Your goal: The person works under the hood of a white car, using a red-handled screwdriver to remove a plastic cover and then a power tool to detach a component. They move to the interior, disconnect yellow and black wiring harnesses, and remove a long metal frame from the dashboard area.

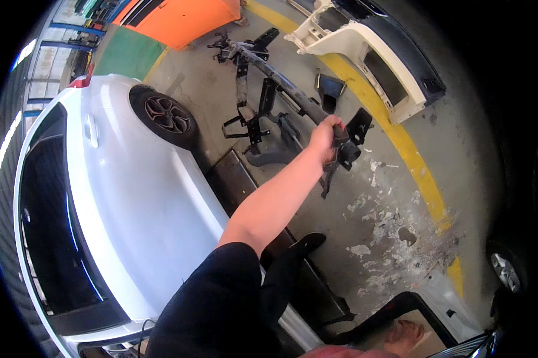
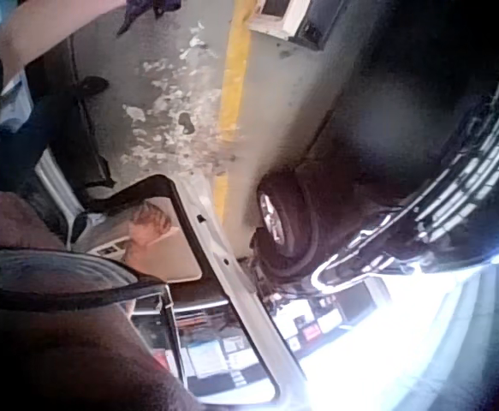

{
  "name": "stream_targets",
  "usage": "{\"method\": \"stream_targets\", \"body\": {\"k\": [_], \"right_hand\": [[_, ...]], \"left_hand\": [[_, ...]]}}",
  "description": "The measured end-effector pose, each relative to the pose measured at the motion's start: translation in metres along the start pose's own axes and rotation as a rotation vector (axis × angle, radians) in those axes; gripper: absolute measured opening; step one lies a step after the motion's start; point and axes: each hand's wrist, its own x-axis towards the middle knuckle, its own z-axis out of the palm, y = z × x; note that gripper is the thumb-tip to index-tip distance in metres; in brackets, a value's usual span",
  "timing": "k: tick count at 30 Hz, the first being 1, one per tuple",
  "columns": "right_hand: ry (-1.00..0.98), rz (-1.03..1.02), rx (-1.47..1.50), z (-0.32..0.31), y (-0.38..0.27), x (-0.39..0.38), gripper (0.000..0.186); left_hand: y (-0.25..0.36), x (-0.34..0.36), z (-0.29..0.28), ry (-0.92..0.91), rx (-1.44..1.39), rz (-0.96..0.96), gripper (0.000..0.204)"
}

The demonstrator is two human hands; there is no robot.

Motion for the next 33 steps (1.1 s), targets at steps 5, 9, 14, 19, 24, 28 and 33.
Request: {"method": "stream_targets", "body": {"k": [5,9,14,19,24,28,33], "right_hand": [[0.100,0.211,0.468,-0.017,-0.033,0.002,0.069],[0.353,0.122,0.980,-0.077,-0.135,0.067,0.098],[0.409,-0.060,1.281,-0.146,-0.227,0.127,0.108],[0.249,-0.026,1.485,-0.141,-0.263,0.129,0.104],[0.209,0.090,1.636,-0.104,-0.286,0.113,0.086],[0.229,0.130,1.690,-0.100,-0.296,0.123,0.075],[0.281,0.303,1.846,-0.079,-0.301,0.126,0.067]], "left_hand": [[0.013,-0.063,-0.012,-0.144,0.075,0.017,0.029],[0.001,-0.093,-0.019,-0.233,0.040,-0.014,0.041],[-0.024,-0.184,0.011,-0.142,-0.048,-0.099,0.029],[-0.035,-0.262,0.019,-0.053,0.257,-0.058,0.033],[-0.066,-0.286,-0.009,-0.008,0.122,-0.140,0.031],[-0.074,-0.290,-0.027,-0.060,0.107,-0.213,0.037],[-0.051,-0.267,-0.068,-0.137,0.802,-0.357,0.061]]}}
